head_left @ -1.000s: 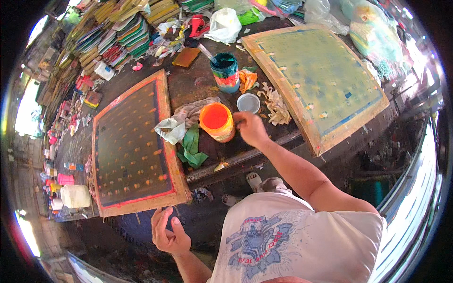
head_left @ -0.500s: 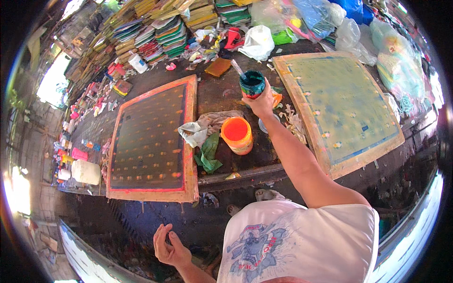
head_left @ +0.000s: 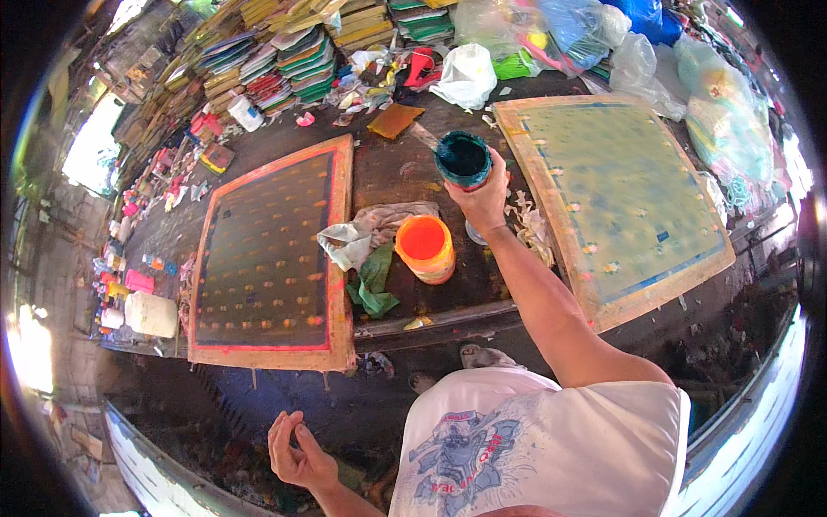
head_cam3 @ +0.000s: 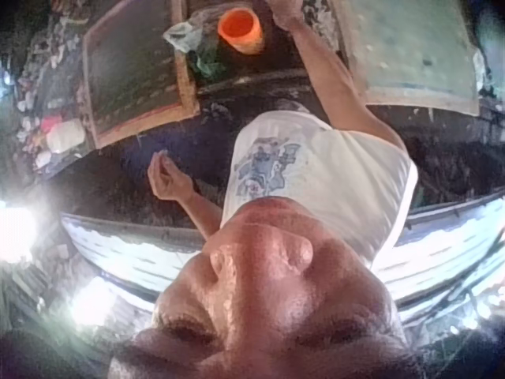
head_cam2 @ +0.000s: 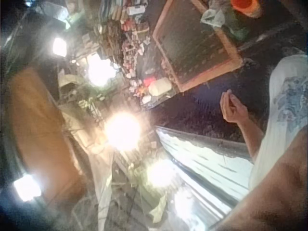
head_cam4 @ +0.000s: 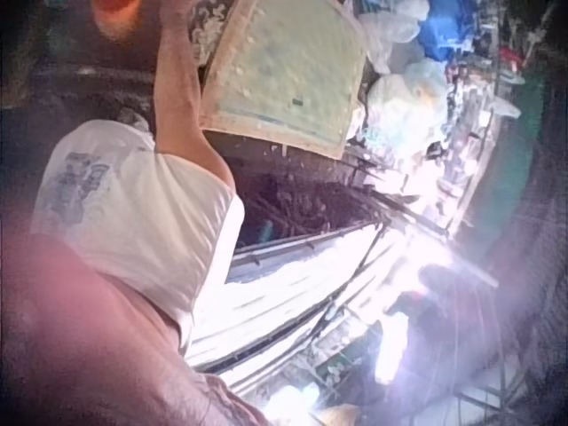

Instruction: The person mixes pink paint in a small container using a wooden stick. They repeatedly stir the paint, check the consistency on the stick, and add more pink paint from a bottle. The person also briefly dips the stick into a water tray and wipes it with a cloth.

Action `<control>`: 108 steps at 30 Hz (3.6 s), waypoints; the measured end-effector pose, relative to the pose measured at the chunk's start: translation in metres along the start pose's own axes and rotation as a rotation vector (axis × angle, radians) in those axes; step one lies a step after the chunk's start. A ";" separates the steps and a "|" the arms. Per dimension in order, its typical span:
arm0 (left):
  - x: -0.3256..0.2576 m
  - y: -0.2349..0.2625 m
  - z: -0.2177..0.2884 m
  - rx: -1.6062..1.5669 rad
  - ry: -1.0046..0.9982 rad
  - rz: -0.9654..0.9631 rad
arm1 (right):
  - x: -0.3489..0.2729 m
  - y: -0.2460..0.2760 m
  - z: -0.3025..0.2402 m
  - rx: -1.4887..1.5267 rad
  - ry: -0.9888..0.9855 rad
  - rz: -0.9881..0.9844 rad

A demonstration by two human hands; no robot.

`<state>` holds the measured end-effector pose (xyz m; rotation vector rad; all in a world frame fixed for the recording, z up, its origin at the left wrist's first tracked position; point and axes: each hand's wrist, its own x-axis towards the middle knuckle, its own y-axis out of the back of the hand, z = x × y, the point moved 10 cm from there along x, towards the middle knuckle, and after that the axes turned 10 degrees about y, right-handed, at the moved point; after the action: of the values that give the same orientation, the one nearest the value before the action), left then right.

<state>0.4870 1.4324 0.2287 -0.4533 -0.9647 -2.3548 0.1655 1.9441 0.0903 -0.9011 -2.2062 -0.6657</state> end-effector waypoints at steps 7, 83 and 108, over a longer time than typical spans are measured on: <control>0.015 -0.028 0.011 -0.032 -0.092 -0.080 | 0.065 0.040 -0.081 0.251 0.157 0.043; 0.513 0.325 -0.786 -0.613 0.320 -0.245 | -0.142 -0.729 -0.828 0.650 0.676 -0.535; 0.744 0.181 -0.964 -0.346 -0.035 -0.857 | -0.378 -0.747 -0.710 -0.171 -0.379 -0.579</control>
<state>-0.0881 0.3620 0.0318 -0.2204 -0.8688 -3.3244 0.0829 0.8502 0.1303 -0.4818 -2.8224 -1.0288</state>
